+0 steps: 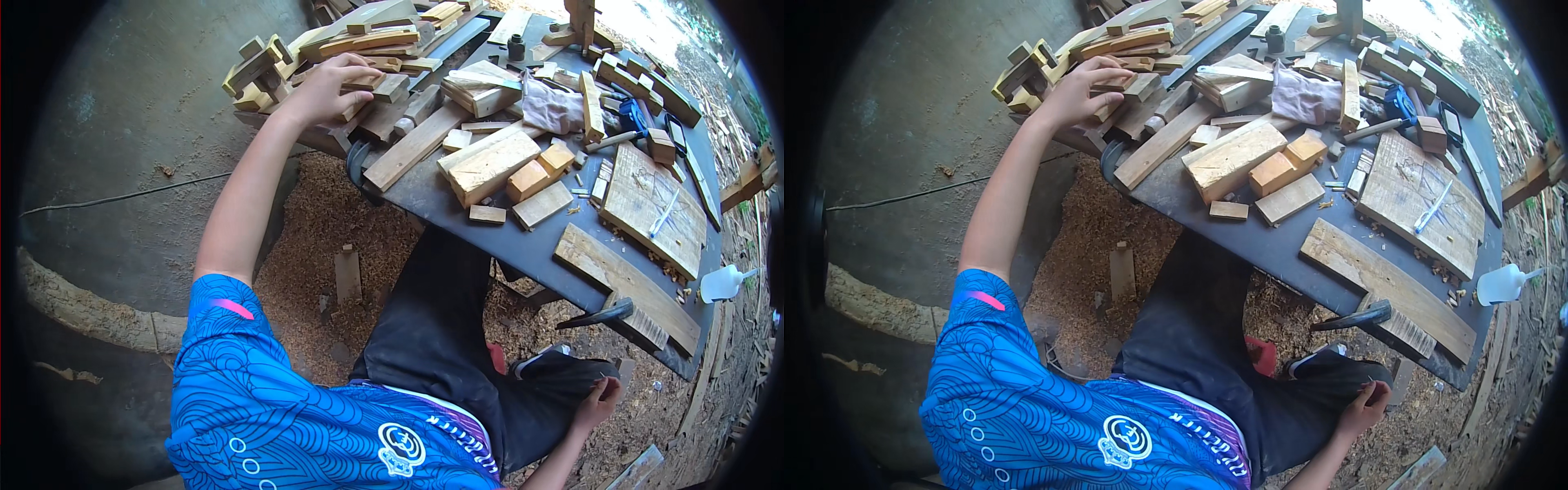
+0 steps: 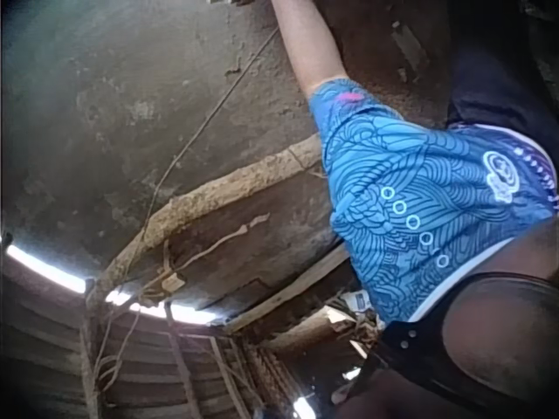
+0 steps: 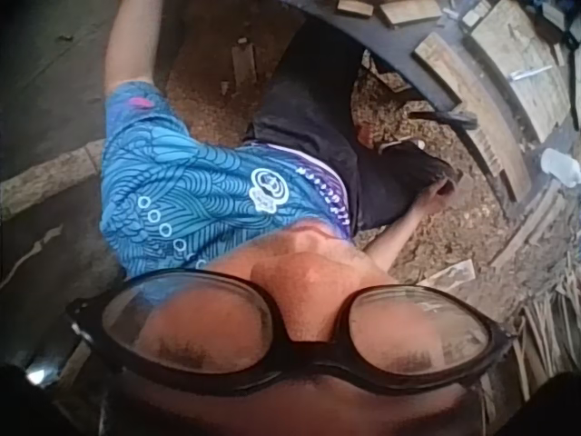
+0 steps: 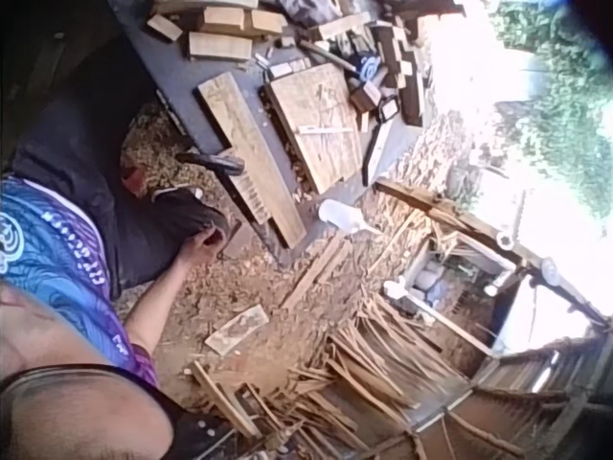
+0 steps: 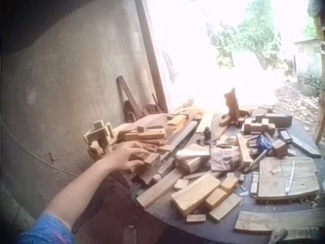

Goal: Measure and fit small wooden pieces together at a workbench.

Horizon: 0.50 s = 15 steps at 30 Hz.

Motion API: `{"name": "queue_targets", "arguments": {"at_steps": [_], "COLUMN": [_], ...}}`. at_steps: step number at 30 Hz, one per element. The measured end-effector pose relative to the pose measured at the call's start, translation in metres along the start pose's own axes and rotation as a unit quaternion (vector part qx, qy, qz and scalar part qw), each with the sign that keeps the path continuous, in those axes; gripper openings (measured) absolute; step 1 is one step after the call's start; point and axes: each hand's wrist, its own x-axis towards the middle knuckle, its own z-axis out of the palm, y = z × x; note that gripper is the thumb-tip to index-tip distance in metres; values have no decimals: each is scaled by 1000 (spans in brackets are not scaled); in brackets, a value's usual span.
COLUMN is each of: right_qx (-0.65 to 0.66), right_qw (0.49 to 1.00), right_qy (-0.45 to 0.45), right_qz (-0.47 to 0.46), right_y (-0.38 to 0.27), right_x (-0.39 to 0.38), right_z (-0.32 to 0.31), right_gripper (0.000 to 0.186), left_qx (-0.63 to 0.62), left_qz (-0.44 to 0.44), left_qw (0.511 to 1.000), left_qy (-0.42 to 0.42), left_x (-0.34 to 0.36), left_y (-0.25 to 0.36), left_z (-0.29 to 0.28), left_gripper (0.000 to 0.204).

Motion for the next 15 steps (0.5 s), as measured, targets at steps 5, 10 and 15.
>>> {"name": "queue_targets", "arguments": {"at_steps": [5, 10, 15], "right_qx": [-1, 5, -8], "right_qw": [1000, 1000, 1000], "right_qy": [12, 4, 5], "right_qz": [-10, -12, 6], "right_y": [-6, 2, -6], "right_x": [-1, -2, -2], "right_z": [2, -1, -1], "right_gripper": [16, 14, 15], "left_qx": [87, 26, 19], "left_qz": [-11, 4, -6], "left_qw": [996, 998, 998], "left_qy": [-34, -60, -61], "left_x": [11, 15, 13], "left_y": [7, -12, 6], "left_z": [7, 2, 1], "left_gripper": [53, 53, 52]}}
